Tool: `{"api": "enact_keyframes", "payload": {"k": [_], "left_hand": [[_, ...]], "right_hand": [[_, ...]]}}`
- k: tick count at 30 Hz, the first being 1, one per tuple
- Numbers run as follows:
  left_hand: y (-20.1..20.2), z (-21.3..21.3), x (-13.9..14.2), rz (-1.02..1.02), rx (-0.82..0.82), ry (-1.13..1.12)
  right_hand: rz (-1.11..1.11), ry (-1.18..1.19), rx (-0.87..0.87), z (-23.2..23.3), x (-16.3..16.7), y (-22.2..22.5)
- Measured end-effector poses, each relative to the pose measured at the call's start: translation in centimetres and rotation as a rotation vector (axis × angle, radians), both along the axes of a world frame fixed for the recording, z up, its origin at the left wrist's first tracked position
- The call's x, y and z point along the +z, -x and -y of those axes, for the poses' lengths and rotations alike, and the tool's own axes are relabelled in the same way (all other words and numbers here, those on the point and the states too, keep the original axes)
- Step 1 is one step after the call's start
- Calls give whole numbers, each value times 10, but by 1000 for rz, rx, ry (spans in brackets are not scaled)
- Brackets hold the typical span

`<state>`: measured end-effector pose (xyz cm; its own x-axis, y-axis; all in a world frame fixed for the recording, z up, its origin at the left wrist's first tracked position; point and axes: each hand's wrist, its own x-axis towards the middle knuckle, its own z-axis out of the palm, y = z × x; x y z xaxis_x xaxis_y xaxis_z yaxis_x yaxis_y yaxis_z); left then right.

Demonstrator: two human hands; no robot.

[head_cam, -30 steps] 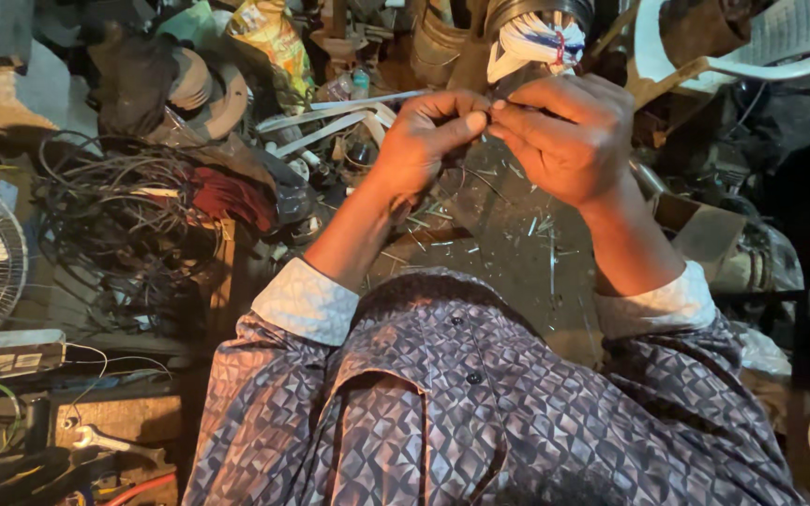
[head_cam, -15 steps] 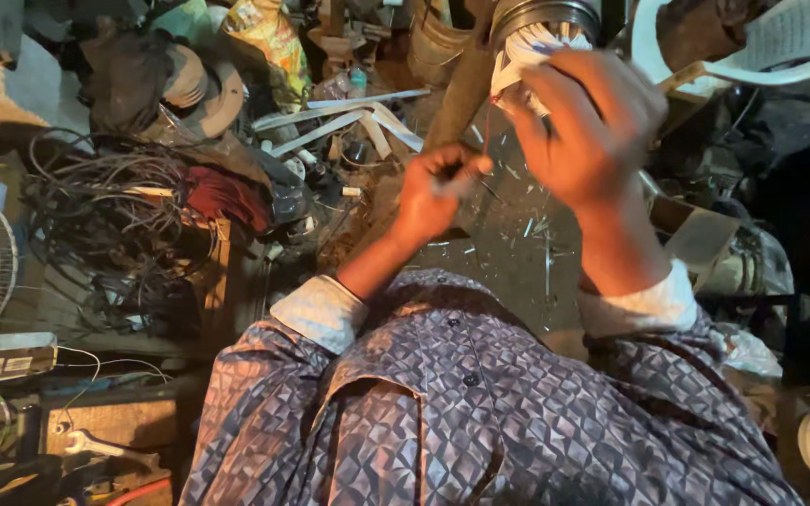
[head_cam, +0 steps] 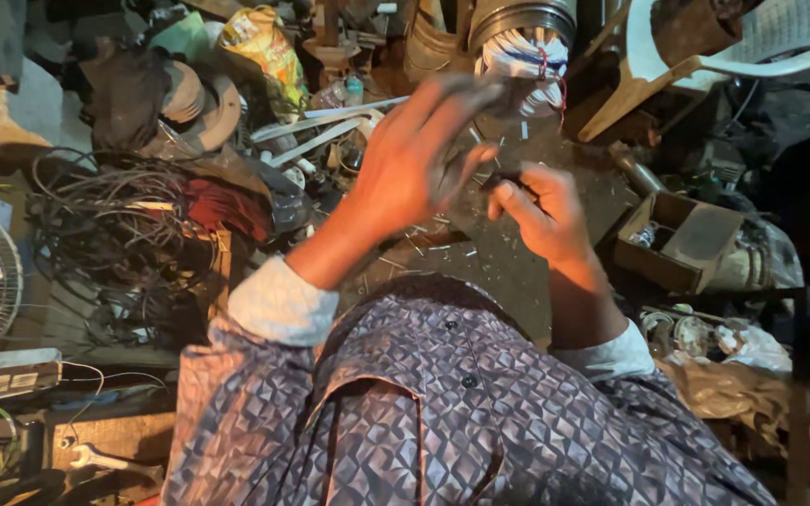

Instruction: The person strips insulation from wires, twists them together, and ties them with red string around a cylindrical component. The person uses pliers to cut and strip wires and repeatedly ties the bundle with string.

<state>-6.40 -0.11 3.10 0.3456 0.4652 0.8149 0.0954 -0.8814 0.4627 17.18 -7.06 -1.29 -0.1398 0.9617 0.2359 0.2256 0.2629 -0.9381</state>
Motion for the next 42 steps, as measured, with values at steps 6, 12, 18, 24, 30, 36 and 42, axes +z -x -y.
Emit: {"api": "enact_keyframes", "payload": {"k": [6,12,18,24,30,36,42], "left_hand": [[-14,-48,-14,-13,-330,289],[-15,-61,-24,-46,-417,659],[13,-79,11,-534,-260,-159],[12,-77,-2,-437,-275,98],[1,-155,-46,118,-258,533],[-70,-249,-116,-139,403,489],[-101,-307,-107,-351,401,533]], "right_hand": [[26,-492,29,2,43,14],[-23,-532,256,-14,66,40],[547,-589,153,-28,88,7],[491,-544,91,-11,89,12],[525,-706,-144,41,75,-7],[289,-421,-507,98,8,-35],[141,-116,-581,153,-43,-54]]}}
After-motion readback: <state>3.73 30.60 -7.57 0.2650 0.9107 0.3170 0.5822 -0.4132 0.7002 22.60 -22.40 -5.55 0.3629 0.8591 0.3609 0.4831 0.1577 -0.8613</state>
